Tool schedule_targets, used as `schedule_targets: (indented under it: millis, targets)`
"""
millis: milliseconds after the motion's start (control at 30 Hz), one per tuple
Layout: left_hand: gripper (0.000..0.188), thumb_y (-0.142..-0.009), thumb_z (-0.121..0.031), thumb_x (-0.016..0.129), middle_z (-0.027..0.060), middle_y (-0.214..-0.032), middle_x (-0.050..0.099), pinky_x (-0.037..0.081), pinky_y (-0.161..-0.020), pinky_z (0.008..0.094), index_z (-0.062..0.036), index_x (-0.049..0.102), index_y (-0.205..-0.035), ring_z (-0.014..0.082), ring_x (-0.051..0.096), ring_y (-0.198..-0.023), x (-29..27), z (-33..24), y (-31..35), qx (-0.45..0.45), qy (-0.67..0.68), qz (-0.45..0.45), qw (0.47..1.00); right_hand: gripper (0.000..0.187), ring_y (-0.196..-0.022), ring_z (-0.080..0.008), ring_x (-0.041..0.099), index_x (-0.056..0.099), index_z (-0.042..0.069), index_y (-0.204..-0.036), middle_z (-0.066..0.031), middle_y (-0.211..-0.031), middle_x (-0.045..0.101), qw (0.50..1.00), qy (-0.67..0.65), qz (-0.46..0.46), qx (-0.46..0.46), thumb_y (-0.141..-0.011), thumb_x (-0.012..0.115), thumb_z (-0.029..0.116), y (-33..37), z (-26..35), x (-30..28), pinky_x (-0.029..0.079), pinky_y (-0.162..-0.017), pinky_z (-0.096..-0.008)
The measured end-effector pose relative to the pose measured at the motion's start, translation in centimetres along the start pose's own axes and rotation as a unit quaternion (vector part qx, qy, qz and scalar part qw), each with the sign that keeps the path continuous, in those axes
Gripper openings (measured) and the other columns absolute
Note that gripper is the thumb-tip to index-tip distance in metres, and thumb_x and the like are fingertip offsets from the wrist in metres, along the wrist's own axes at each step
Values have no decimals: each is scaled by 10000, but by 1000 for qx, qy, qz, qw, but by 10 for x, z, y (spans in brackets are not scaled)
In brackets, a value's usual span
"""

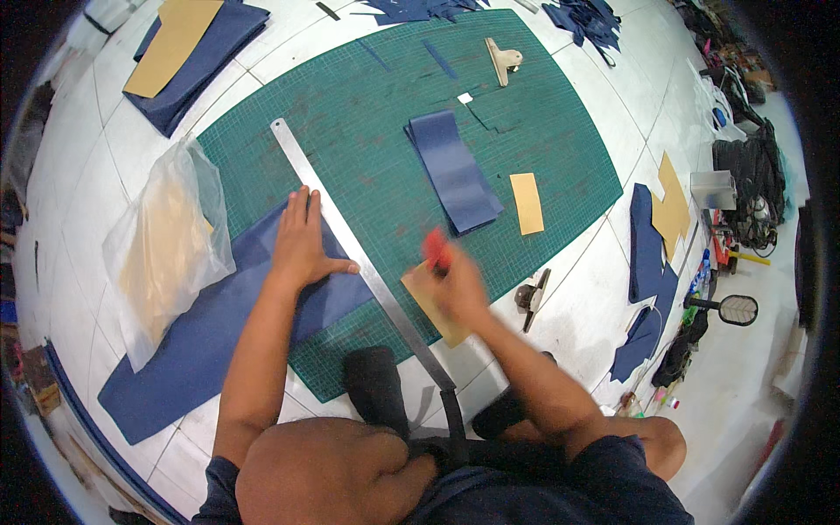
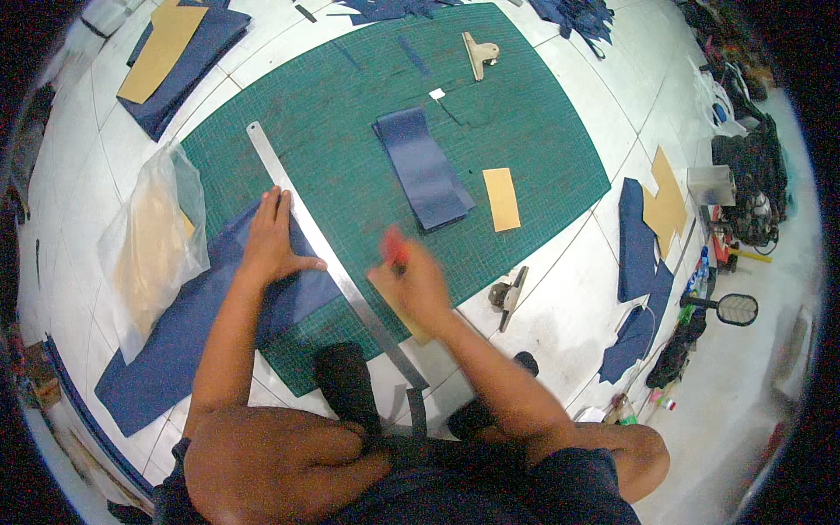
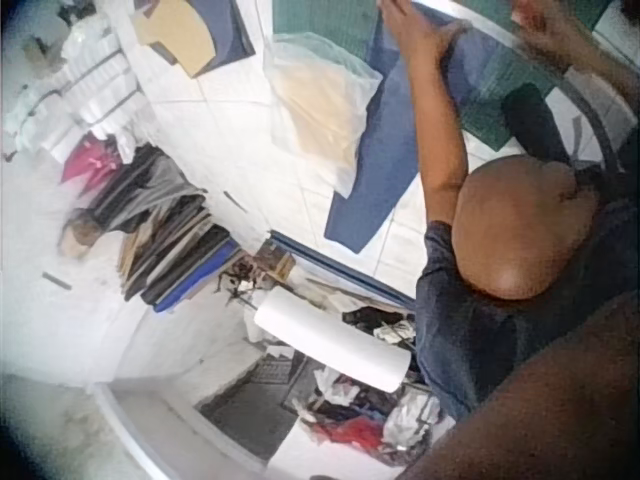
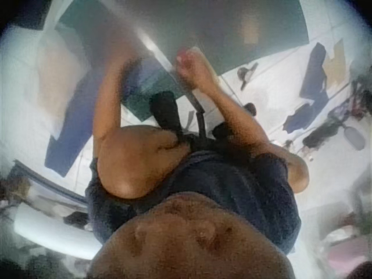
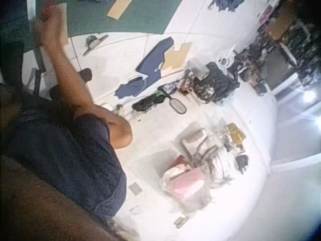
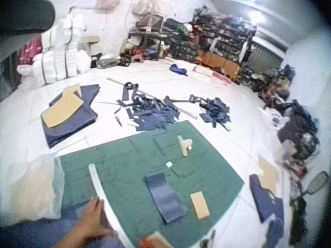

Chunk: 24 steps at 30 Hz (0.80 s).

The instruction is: The person uses a utility knife and a metal ruler to cut pieces of blue material following a cardboard template on a green cutting mat. They also handle a plastic bag and align several cut pieces by hand.

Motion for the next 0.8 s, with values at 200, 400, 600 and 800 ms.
schedule_targets:
  millis: [200,400,600,800]
  targets:
    - [1034,-625,-458,922,267,-1543,374,304,-1202,517,-46,484,-1467,468,280,-1483,-5,33,15,32,35,-43,998,447,-1045,-432,582,562,0,-1089,-211,-1138,545,990,79,88,-76,-759,844,107,78,25,62,509,-856,-483]
    - [812,-772,-432,832,245,-1449,489,351,-1145,543,-108,529,-1452,463,405,-1393,-14,17,29,-4,-40,-63,997,418,-1045,-426,585,545,14,-1075,-200,-1108,540,989,87,103,-55,-750,800,76,77,21,69,512,-855,-495]
    - [649,-870,-297,735,268,-1412,500,404,-1110,497,1,515,-1403,456,494,-1306,-11,39,31,25,67,-126,989,425,-1050,-417,587,560,21,-1073,-192,-1110,544,989,64,116,-63,-732,802,94,87,19,86,511,-863,-496]
    - [556,-914,-242,681,255,-1348,538,463,-1050,480,-19,519,-1397,445,533,-1254,-26,29,25,-26,64,-113,991,376,-1050,-426,583,577,23,-1069,-191,-1083,566,984,61,136,-99,-781,796,126,63,33,77,499,-869,-497]
Point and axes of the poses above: each hand's wrist, its own y-axis away from the middle knuckle, its own x-axis out of the palm, z = x × y, the point moved 6 cm from there along -y, towards the middle knuckle
